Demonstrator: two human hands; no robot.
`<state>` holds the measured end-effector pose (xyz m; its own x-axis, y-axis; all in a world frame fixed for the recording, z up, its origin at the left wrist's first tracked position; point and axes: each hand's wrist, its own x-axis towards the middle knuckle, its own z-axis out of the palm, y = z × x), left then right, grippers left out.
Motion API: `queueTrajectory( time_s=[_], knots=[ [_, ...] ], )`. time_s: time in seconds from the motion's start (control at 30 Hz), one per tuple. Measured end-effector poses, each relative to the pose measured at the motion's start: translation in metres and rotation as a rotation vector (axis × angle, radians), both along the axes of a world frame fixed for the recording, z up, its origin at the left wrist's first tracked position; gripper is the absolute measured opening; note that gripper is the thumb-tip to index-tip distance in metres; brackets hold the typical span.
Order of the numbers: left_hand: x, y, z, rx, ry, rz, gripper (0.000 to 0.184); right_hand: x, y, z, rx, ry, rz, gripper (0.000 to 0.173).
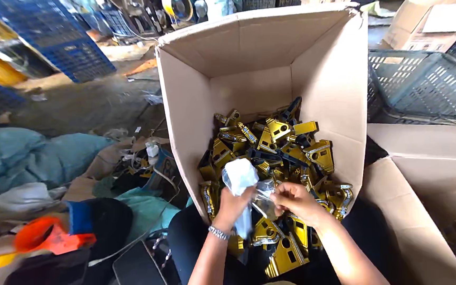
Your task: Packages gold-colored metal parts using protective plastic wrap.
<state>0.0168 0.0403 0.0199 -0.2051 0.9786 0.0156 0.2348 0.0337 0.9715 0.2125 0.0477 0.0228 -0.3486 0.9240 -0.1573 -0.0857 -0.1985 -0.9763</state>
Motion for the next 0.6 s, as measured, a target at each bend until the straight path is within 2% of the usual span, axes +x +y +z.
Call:
queueTrajectory(
  time_s=[0.03, 0.07, 0.1, 0.13, 0.17, 0.2, 0.23, 0.27, 0.33, 0.37, 0.4, 0.5, 0.53, 0.57, 0.6],
  knots=[
    [-0.01, 0.005, -0.012, 0.132, 0.276, 0.092, 0.038, 0.001, -0.001, -0.001, 0.005, 0.001, 0.025, 0.005],
    [-0.02, 0.01, -0.021, 0.246, 0.457, 0.179, 0.04, 0.002, -0.001, -0.001, 0.016, -0.021, 0.014, 0.005],
    [-0.028, 0.013, -0.024, 0.308, 0.486, 0.245, 0.043, 0.003, 0.002, -0.001, 0.037, -0.05, -0.028, 0.007],
    [-0.03, 0.014, -0.02, 0.319, 0.375, 0.273, 0.045, 0.003, 0.007, -0.002, 0.072, -0.082, -0.077, 0.01],
    [-0.028, 0.011, -0.012, 0.263, 0.14, 0.212, 0.045, 0.001, 0.011, -0.001, 0.105, -0.127, -0.1, 0.015],
    [-0.021, 0.003, 0.0, 0.145, -0.145, 0.071, 0.043, -0.002, 0.012, 0.002, 0.134, -0.176, -0.061, 0.021],
    [-0.014, -0.006, 0.009, 0.007, -0.356, -0.098, 0.039, -0.007, 0.011, 0.007, 0.168, -0.221, 0.039, 0.027],
    [-0.007, -0.014, 0.015, -0.123, -0.47, -0.248, 0.038, -0.012, 0.011, 0.013, 0.2, -0.269, 0.188, 0.029],
    [-0.007, -0.021, 0.017, -0.247, -0.545, -0.36, 0.041, -0.019, 0.019, 0.028, 0.202, -0.379, 0.502, 0.03],
    [-0.013, -0.022, 0.015, -0.241, -0.531, -0.312, 0.04, -0.02, 0.026, 0.032, 0.175, -0.4, 0.583, 0.027],
    [-0.022, -0.023, 0.011, -0.202, -0.48, -0.234, 0.041, -0.021, 0.033, 0.032, 0.155, -0.375, 0.579, 0.023],
    [-0.053, -0.023, -0.012, 0.05, -0.185, 0.027, 0.043, -0.032, 0.062, 0.018, 0.161, -0.257, 0.237, 0.021],
    [-0.062, -0.02, -0.019, 0.136, -0.152, 0.121, 0.041, -0.042, 0.078, 0.011, 0.204, -0.348, 0.142, 0.026],
    [-0.067, -0.016, -0.021, 0.19, -0.163, 0.204, 0.037, -0.057, 0.095, 0.005, 0.283, -0.542, 0.122, 0.034],
    [-0.07, -0.012, -0.018, 0.22, -0.2, 0.263, 0.034, -0.073, 0.111, -0.001, 0.353, -0.778, 0.193, 0.042]
  ],
)
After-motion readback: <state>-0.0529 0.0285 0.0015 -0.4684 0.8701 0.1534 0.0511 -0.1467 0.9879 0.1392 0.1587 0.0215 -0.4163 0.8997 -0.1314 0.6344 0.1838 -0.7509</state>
